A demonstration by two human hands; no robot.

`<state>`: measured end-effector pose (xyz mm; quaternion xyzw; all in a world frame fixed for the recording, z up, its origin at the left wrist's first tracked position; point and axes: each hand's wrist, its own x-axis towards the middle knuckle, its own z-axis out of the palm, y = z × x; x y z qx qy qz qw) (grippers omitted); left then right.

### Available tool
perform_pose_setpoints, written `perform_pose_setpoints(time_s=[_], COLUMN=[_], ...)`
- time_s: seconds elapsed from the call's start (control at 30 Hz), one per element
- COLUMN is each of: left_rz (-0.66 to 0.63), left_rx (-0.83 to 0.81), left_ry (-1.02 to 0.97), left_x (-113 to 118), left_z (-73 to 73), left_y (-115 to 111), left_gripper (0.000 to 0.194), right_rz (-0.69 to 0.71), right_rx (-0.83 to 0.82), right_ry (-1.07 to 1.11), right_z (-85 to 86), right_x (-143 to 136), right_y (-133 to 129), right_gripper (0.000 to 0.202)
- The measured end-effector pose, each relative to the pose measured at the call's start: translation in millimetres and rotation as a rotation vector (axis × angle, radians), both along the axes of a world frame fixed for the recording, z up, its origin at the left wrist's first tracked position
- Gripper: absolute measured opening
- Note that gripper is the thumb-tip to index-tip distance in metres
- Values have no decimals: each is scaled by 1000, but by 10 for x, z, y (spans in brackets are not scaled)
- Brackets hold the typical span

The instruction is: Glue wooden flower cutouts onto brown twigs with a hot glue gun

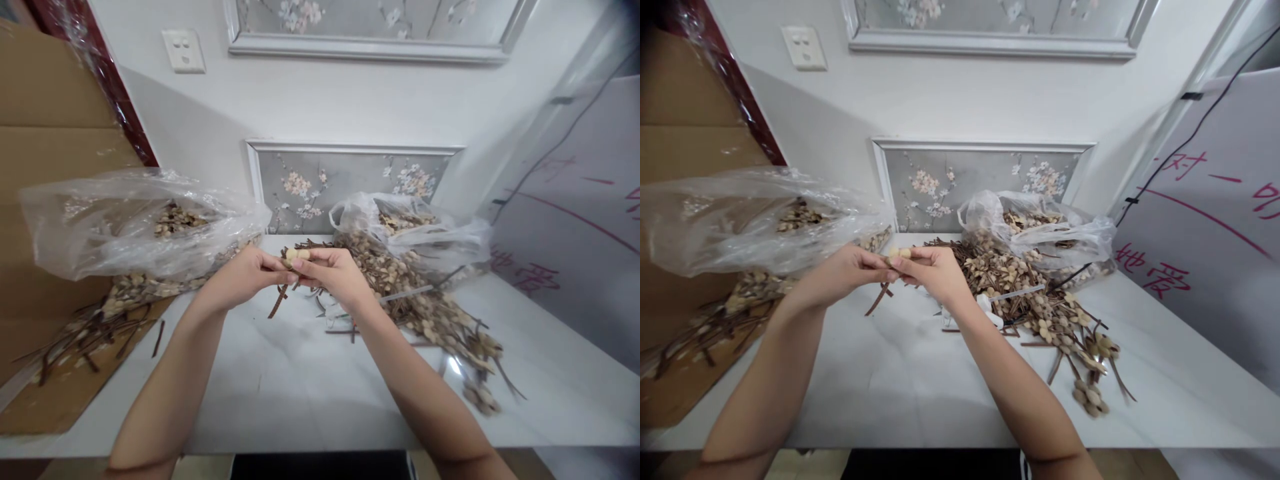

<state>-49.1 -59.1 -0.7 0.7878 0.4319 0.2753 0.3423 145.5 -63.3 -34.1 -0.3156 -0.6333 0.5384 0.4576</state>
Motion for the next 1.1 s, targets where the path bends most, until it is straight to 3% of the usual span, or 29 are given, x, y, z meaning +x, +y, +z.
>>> perform_pose_setpoints(time_s=[0.33, 0.77, 1.1], left_rz=[39, 39, -10], left_rx=[-18, 47, 182], left_ry=[3, -68, -66], left_x=[-25, -66, -100], left_z=[-13, 79, -21], left_y=[3, -75, -21], left_gripper=[23, 18, 20], right_rz=[-6, -39, -69], right_rx=[-69, -85, -72], right_ry=[107, 109, 135], right_z=[-22, 6, 23], right_x=[-27, -25, -40], right_y=[30, -5, -30], right_gripper=[40, 33, 28])
